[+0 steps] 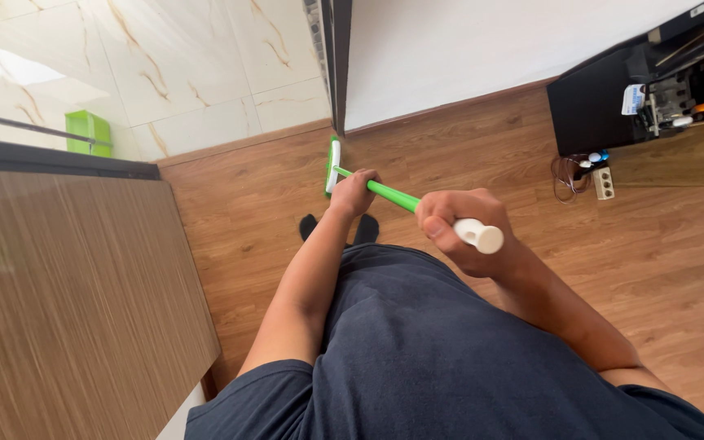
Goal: The person cleans the floor by pushing a squeegee across the tiled and wooden surfaces, moving from a tiled area with a white curtain toward a wooden floor section.
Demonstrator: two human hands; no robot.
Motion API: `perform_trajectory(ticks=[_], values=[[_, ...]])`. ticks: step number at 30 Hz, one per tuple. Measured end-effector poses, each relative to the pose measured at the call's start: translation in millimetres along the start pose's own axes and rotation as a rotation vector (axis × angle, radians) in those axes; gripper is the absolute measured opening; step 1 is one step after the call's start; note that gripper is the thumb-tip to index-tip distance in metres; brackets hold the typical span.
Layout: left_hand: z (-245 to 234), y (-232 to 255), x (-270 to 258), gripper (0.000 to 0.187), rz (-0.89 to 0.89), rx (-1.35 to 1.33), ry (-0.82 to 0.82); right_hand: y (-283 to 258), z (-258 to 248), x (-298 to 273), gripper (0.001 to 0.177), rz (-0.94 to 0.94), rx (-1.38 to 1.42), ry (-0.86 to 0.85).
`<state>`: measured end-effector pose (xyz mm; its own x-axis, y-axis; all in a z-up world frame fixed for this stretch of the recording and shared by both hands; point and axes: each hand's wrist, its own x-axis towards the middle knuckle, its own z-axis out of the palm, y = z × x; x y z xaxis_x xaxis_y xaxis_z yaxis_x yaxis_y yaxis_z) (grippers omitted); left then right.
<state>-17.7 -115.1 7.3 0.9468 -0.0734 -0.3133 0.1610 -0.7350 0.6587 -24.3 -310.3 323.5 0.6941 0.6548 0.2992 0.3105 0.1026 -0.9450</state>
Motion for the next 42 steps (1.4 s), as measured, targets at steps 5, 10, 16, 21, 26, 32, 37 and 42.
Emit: perform_trajectory(ticks=[5, 10, 16, 21, 26, 32, 37, 42], values=[[8.0, 12.7, 9.4, 0.01, 0.069, -0.039, -0.04, -12.0, -6.8, 4.8, 0.029, -0.029, -0.005, 0.035], [24.2, 25.4, 10.4, 0.013, 0.191, -0.073, -0.087, -15.1, -2.5, 7.6, 0.027, 0.003, -0.128, 0.027], [14.9, 8.3, 2.0, 0.015, 0.051, -0.011, -0.204, -0.8, 16.0, 9.0, 0.021, 0.016, -0.167, 0.027], [-7.7, -25.4, 0.9, 0.011, 0.061, 0.027, -0.107, 5.5, 32.8, 16.3, 0.023, 0.115, -0.081, 0.036], [-18.6, -40.1, -2.1, 0.013, 0.084, 0.019, -0.11, 0.0, 46.6, 28.0, 0.025, 0.04, -0.067, 0.056], [-16.5, -21.6, 6.8, 0.023, 0.182, 0.021, -0.182, -21.0, 40.7, 35.4, 0.024, -0.04, -0.039, 0.176], [-15.0, -16.2, -1.3, 0.022, 0.203, 0.053, -0.302, -15.9, 56.8, 41.8, 0.025, -0.058, -0.122, 0.211], [-27.1, -40.8, -7.3, 0.026, 0.076, 0.106, -0.35, -5.4, 84.0, 45.3, 0.025, 0.142, -0.191, 0.221]])
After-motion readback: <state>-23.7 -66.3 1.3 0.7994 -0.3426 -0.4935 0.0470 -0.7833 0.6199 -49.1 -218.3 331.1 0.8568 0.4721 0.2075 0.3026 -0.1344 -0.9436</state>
